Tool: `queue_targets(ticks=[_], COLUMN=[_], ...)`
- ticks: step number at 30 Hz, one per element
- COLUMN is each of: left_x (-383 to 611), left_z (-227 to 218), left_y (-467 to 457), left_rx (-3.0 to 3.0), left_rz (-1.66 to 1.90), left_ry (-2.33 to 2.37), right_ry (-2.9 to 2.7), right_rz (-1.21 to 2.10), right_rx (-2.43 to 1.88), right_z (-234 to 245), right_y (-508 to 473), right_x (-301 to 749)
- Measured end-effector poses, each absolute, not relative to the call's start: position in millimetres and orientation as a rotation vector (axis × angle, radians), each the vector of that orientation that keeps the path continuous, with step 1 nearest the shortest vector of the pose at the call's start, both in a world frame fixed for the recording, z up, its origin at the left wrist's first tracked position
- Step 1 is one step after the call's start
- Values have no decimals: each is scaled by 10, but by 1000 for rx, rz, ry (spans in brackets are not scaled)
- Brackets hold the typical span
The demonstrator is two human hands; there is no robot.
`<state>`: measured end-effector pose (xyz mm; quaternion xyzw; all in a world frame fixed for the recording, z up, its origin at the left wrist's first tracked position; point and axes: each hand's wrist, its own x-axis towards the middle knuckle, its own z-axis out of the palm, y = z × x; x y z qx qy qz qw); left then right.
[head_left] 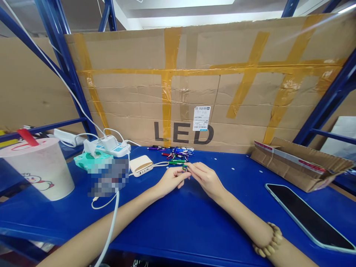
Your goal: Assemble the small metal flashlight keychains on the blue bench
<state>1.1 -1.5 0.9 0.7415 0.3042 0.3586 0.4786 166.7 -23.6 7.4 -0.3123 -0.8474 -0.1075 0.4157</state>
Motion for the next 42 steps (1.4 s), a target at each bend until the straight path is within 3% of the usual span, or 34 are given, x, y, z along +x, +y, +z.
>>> queue_targets(ticks=[7,17,24,29,36,42], left_x=[47,7,66,47,61,49], left_z=[100,27,58,88,72,49], left_y=[-142,-105,-129,-113,-144,-136], left_rx=[1817,2193,1849,1729,1771,1832], left_rz=[1092,998,895,906,916,845], left_ry=[946,1097,855,694,717,790], right_ry=[-1957,-1892,-1938,-2006,-1962,-2079], right_rz=[-154,-18,95,32,310,352], right_rx=[-849,-840,-1381,-1507,-945,-834], right_z=[28,4,52,47,233,221], right_y=[-211,-204,-126,-113,-229,-247], right_x=[1614,1588,1770,1904,1775,1753])
